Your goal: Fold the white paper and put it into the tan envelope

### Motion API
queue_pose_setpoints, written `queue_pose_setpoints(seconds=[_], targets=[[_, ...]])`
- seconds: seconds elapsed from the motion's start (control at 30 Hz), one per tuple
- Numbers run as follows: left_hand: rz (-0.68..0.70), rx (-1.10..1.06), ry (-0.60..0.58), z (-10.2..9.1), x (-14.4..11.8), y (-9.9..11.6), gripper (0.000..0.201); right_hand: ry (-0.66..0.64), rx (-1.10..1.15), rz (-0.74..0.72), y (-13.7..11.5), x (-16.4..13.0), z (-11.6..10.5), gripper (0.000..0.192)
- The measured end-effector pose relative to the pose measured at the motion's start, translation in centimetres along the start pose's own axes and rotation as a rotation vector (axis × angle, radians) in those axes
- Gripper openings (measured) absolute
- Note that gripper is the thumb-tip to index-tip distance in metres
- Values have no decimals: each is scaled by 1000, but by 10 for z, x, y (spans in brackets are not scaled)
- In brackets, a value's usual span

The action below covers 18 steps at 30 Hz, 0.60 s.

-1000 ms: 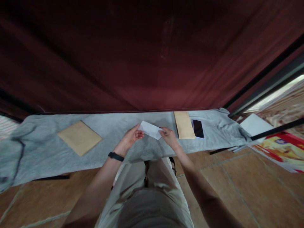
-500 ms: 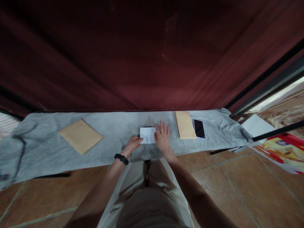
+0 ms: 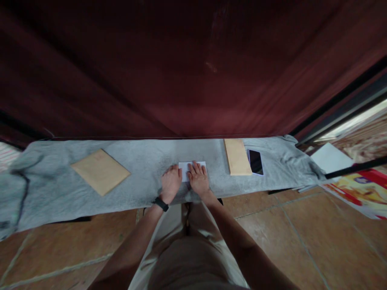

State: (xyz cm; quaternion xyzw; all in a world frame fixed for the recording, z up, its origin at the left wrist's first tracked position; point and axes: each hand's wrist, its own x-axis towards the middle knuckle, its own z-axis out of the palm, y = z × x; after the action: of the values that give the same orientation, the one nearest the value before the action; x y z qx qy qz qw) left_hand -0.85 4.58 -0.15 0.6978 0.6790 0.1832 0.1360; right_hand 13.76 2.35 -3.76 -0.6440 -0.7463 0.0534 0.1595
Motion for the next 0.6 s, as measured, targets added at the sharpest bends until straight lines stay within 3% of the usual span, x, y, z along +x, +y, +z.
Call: queue_pose_setpoints(seconds=[0.07,0.17,0.3,0.6], targets=[[218,31,43,11,-1,10,47,-22,-9,-10,0,-1,-1,51],[378,29,-53,31,2,20,56,-59,-18,-23,1,-1,-2,56],[340,75,-104,46,3,20,62,-54,-10,-22,3,-1,0,58],[334,183,-67,41,-4,1,67,-5,-13,32,15,-3,1,54]])
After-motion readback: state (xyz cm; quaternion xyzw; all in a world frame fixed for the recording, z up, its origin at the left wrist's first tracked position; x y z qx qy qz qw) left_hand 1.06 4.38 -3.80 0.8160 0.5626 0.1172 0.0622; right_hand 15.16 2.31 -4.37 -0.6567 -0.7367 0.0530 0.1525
